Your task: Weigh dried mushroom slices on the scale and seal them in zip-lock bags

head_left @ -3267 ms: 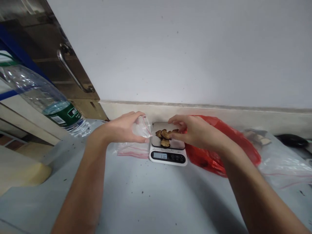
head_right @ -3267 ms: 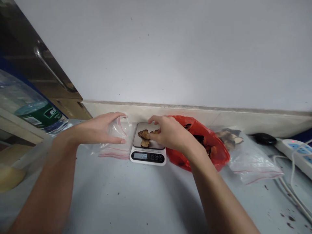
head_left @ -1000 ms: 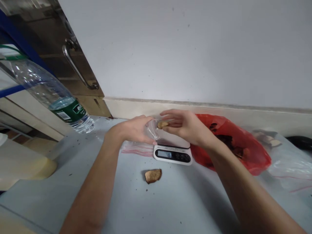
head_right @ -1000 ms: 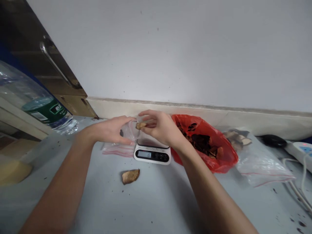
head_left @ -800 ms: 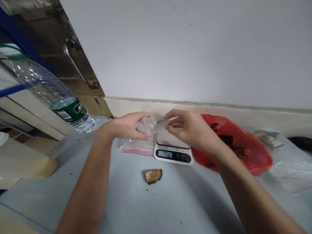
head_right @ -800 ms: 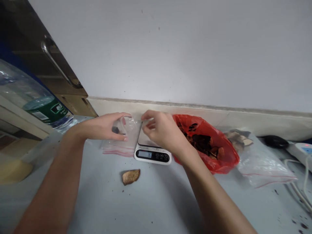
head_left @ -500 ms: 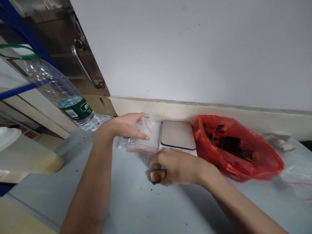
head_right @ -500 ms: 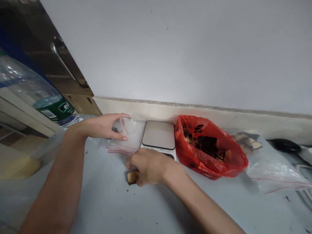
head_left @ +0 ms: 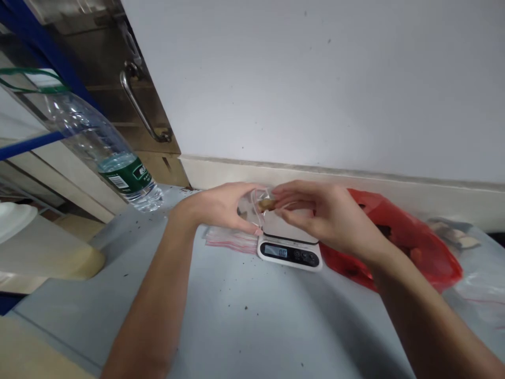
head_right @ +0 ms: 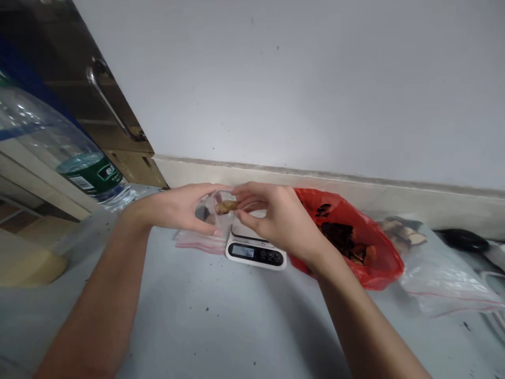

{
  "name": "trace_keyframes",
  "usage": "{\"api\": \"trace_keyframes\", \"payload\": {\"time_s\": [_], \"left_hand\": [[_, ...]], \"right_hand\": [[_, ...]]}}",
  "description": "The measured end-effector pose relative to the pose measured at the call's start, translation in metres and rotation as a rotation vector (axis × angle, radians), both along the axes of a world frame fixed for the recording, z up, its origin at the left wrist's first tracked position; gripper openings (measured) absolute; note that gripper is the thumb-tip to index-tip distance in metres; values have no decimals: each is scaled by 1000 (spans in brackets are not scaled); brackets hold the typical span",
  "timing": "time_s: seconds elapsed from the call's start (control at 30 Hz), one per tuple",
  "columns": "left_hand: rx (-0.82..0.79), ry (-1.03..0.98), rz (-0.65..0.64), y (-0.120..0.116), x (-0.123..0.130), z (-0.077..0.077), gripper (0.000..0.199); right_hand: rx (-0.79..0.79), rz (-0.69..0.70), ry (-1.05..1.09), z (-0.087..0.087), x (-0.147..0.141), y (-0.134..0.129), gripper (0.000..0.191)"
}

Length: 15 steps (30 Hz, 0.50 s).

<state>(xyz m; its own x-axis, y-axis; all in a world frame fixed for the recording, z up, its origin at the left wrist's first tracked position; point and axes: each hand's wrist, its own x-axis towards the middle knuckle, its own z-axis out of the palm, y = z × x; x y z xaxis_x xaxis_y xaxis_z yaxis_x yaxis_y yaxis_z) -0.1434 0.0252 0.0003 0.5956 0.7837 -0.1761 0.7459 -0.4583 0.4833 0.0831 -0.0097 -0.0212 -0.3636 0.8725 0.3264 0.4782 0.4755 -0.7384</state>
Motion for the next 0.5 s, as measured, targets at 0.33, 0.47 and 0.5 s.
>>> {"api": "trace_keyframes", "payload": {"time_s": [0.33,0.47,0.5], "left_hand": [[-106,-482,-109,-8,5,10,56],[18,-589,-75,-6,15,9,24],[41,-622,-47,-7,18,9,21]], "right_hand": [[210,45,21,18,28,-6,19],[171,-47,148,21,30,-4,30],[142,-71,160,22,30,-4,31]]}}
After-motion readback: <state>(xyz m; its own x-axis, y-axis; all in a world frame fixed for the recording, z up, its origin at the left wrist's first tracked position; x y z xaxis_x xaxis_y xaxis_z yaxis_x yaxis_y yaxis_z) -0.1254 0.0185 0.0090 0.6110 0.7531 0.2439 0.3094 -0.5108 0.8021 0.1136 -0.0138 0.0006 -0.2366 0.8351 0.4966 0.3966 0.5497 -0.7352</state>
